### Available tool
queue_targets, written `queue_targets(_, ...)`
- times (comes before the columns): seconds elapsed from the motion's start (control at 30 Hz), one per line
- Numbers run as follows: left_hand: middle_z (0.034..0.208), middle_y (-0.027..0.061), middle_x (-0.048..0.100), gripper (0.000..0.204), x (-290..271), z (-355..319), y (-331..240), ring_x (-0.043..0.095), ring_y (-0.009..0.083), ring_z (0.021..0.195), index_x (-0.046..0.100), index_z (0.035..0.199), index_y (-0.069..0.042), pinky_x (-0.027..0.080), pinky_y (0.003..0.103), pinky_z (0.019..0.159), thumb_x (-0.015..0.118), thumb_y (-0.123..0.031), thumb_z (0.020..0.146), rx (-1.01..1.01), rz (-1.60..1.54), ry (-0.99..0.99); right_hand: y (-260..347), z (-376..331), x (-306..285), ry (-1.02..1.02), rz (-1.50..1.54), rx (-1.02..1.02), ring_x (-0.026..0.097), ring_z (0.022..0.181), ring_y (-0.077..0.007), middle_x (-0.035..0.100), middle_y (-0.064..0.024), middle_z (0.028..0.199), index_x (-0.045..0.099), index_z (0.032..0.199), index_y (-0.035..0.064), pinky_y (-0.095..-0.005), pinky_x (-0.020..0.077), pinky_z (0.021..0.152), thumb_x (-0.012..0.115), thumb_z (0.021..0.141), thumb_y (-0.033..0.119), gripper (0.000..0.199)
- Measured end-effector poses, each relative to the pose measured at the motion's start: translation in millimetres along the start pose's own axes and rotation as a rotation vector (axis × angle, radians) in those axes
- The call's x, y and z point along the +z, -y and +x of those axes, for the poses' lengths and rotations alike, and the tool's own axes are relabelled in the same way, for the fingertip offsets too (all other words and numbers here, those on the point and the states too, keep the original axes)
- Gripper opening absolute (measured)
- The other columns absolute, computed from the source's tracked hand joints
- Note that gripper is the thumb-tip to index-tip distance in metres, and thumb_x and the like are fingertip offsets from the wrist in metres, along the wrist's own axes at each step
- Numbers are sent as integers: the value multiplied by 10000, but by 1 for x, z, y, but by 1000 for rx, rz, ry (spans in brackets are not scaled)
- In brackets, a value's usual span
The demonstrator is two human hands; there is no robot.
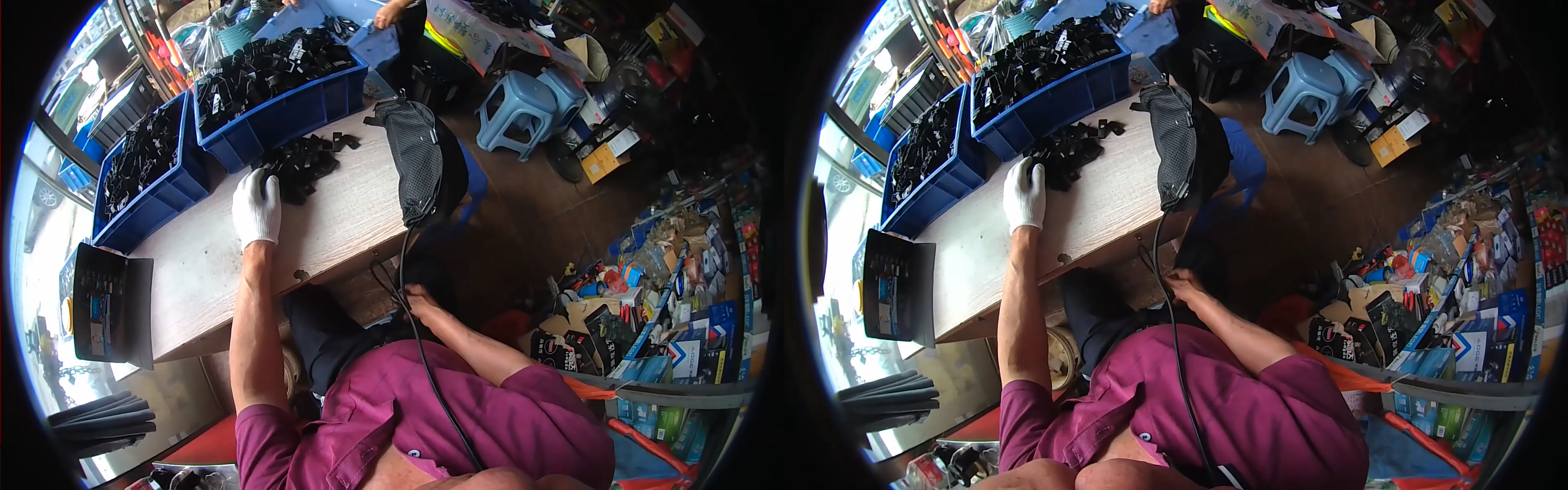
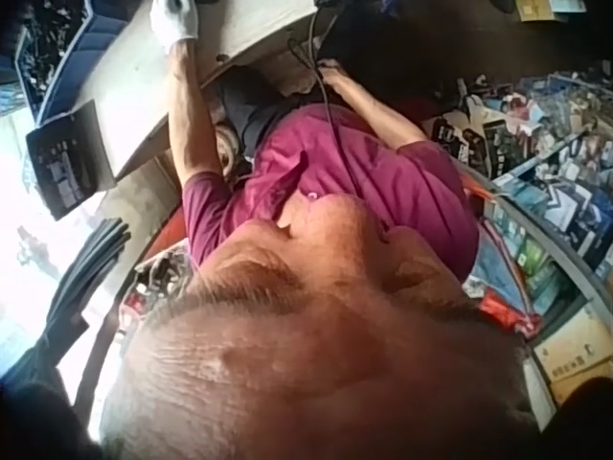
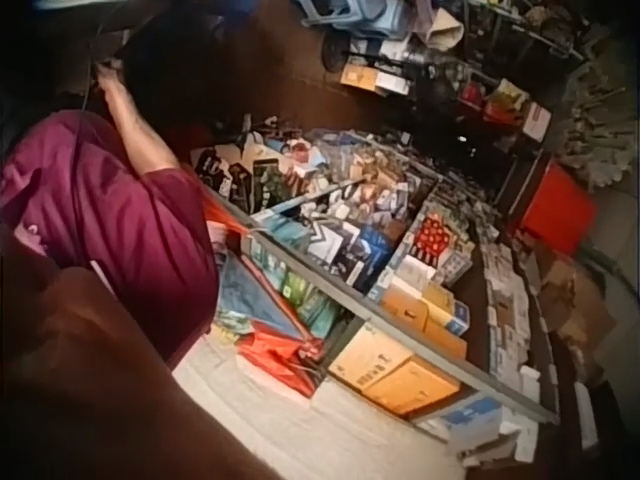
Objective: Sorting and inspecting small black plastic components on a workbench.
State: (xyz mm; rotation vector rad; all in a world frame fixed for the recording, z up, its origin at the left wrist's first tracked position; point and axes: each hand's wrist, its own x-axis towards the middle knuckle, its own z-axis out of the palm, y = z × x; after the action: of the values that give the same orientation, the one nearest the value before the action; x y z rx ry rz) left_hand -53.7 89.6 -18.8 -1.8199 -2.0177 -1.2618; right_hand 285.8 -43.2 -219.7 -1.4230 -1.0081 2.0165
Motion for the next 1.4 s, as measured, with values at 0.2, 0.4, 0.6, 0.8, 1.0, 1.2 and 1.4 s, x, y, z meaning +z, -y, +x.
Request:
queue_targets(0.2, 1142, 174, 664, 296, 3, 0, 0, 623, 352, 1057, 674, 1127, -44, 483, 407, 944, 628, -265, 936, -25, -8, 23, -19, 8, -9, 46, -59, -219, 553, 475, -124, 564, -18, 640, 610, 1116, 20, -282, 461, 436, 669, 943, 290, 326)
queue_targets(0.4, 1157, 169, 660, 309, 3, -1, 4, 617, 347, 1076, 668, 1145, -46, 478, 402, 955, 621, -274, 942, -52, 3, 44, -8, 5, 0, -129, -132, -26, 567, 480, -131, 572, -21, 649, 616, 1112, 53, -290, 482, 427, 675, 943, 298, 304)
queue_targets(0.6, 1170, 166, 655, 316, 5, 0, 7, 615, 347, 1083, 662, 1150, -45, 476, 398, 962, 626, -278, 940, -64, 23, 28, -6, 4, -10, -41, 7, 28, 585, 506, -139, 573, -22, 656, 593, 1164, 52, -298, 517, 468, 705, 911, 315, 382)
queue_targets(0.8, 1157, 170, 653, 306, 5, 0, 1, 612, 349, 1078, 663, 1140, -47, 471, 401, 961, 619, -275, 941, -72, 2, 42, -19, 9, -13, -34, -145, -82, 577, 493, -157, 540, -8, 628, 581, 1174, 71, -343, 551, 488, 679, 925, 324, 368)
queue_targets(1.0, 1100, 172, 673, 280, 2, 1, -1, 628, 350, 1035, 673, 1103, -32, 487, 408, 926, 627, -241, 923, -15, -6, -1, -9, 2, -5, -178, -73, 113, 549, 465, -135, 519, -7, 608, 602, 1100, 96, -315, 529, 450, 688, 919, 317, 299)
queue_targets(1.2, 1088, 171, 676, 273, 0, -2, 7, 634, 358, 1007, 676, 1083, -35, 497, 414, 902, 644, -242, 909, -5, -9, -44, 5, -9, 11, -228, -179, 113, 537, 450, -133, 506, -4, 580, 628, 1066, 102, -296, 502, 452, 694, 903, 334, 290)
queue_targets(1.4, 1136, 152, 667, 260, 4, -3, 10, 625, 352, 1036, 683, 1108, -101, 499, 423, 912, 639, -266, 912, -29, -23, -34, 5, -14, 11, -246, -212, 79, 533, 441, -139, 511, -10, 574, 634, 1067, 100, -277, 418, 420, 686, 901, 364, 316)
